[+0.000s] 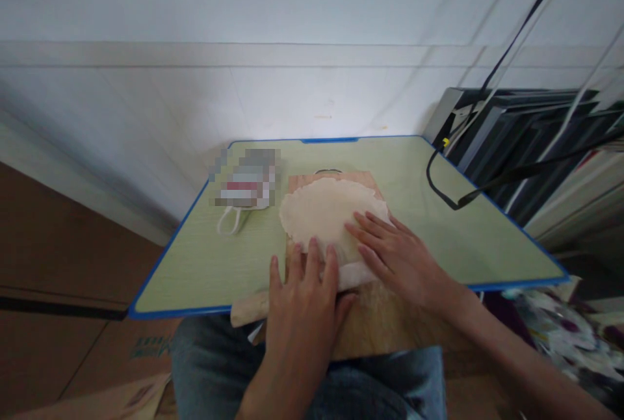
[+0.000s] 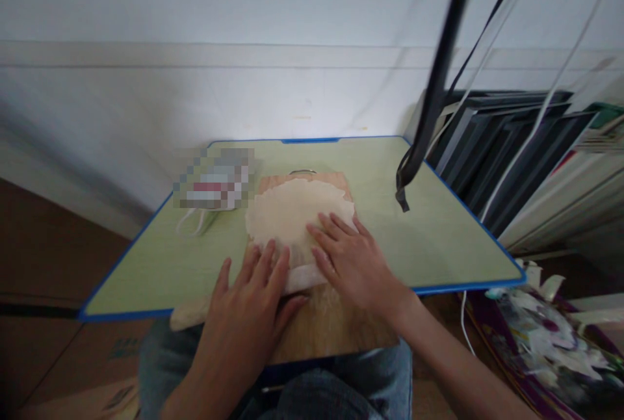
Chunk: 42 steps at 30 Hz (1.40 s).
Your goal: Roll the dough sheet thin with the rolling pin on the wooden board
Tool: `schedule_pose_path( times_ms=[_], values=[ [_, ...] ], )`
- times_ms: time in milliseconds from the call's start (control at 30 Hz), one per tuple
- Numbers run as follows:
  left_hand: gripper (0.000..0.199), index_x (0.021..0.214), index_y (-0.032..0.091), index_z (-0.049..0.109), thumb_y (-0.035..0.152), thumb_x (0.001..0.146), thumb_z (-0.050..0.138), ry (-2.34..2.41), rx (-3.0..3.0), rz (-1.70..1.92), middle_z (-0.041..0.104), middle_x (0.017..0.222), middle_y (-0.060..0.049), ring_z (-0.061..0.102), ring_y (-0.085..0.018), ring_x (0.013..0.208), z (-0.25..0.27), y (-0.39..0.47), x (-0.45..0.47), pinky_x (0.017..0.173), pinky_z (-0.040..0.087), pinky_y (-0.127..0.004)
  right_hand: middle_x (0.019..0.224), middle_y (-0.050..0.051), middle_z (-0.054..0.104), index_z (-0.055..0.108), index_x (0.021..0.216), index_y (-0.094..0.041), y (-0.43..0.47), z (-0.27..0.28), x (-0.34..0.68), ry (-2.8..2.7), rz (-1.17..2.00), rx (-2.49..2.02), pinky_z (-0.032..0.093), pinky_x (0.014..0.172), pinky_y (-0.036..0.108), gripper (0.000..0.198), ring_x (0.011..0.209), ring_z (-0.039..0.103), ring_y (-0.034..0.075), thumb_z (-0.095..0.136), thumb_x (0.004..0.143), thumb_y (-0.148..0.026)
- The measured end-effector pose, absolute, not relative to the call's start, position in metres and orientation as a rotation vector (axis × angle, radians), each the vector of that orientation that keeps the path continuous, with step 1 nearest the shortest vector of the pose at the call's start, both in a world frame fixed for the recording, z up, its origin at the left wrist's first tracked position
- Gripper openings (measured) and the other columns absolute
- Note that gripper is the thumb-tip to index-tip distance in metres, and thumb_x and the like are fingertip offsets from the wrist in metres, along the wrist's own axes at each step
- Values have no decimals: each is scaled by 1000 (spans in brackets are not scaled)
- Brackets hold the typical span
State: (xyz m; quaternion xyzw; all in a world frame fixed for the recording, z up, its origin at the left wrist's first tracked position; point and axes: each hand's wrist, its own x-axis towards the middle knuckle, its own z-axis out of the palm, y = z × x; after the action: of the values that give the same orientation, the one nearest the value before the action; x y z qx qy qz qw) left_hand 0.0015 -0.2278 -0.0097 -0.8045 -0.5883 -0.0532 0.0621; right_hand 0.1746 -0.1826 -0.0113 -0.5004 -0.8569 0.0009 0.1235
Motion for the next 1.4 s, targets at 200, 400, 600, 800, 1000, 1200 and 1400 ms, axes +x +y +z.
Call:
schedule_pose_path(
  times_ms=[200,400,600,800,1000,1200,1400],
  values=[
    [55,131,17,50,46,86,57,-1757,-2494,-114,47,140,-16,43,-35,128,-1,-207,-5,100,35,-61,145,13,39,47,136,-17,-152,-14,174,-2538,112,-1478,29,106,55,50,136,31,28,31,95,-41],
    [53,128,14,50,50,89,50,-1709,-2583,-134,45,141,-18,41,-33,130,5,-190,-11,100,37,-57,147,15,36,45,137,-16,-137,-16,172,-2528,176,-1507,29,106,54,51,136,30,30,32,94,-41],
    [50,126,15,51,48,88,51,-1663,-2604,-177,47,139,-18,44,-31,128,2,-193,-13,103,36,-51,143,15,42,49,135,-16,-147,-17,172,-2525,119,-1432,31,106,53,50,134,34,28,28,96,-39],
    [49,128,16,51,40,86,58,-1597,-2630,-156,49,138,-16,47,-31,126,-4,-211,-17,104,37,-49,140,11,48,51,132,-18,-184,-12,176,-2539,18,-1339,32,107,48,46,130,41,23,34,96,-40],
    [54,128,16,50,40,82,65,-1467,-2784,-262,47,140,-15,43,-27,130,-1,-200,-28,106,37,-44,141,11,47,46,136,-21,-190,-18,186,-2591,51,-1157,36,105,50,66,129,42,27,58,81,-55],
    [60,130,16,48,46,81,64,-1450,-2815,-261,43,143,-15,40,-27,132,1,-186,-29,107,36,-43,137,12,51,52,131,-19,-174,-19,188,-2646,33,-1065,40,102,48,61,126,47,27,60,80,-52],
    [62,130,14,48,44,79,67,-1498,-2767,-216,44,142,-15,42,-29,130,0,-195,-27,106,37,-43,131,12,57,55,127,-17,-179,-18,185,-2616,-41,-1052,44,98,46,52,119,54,25,56,85,-48]
  ],
)
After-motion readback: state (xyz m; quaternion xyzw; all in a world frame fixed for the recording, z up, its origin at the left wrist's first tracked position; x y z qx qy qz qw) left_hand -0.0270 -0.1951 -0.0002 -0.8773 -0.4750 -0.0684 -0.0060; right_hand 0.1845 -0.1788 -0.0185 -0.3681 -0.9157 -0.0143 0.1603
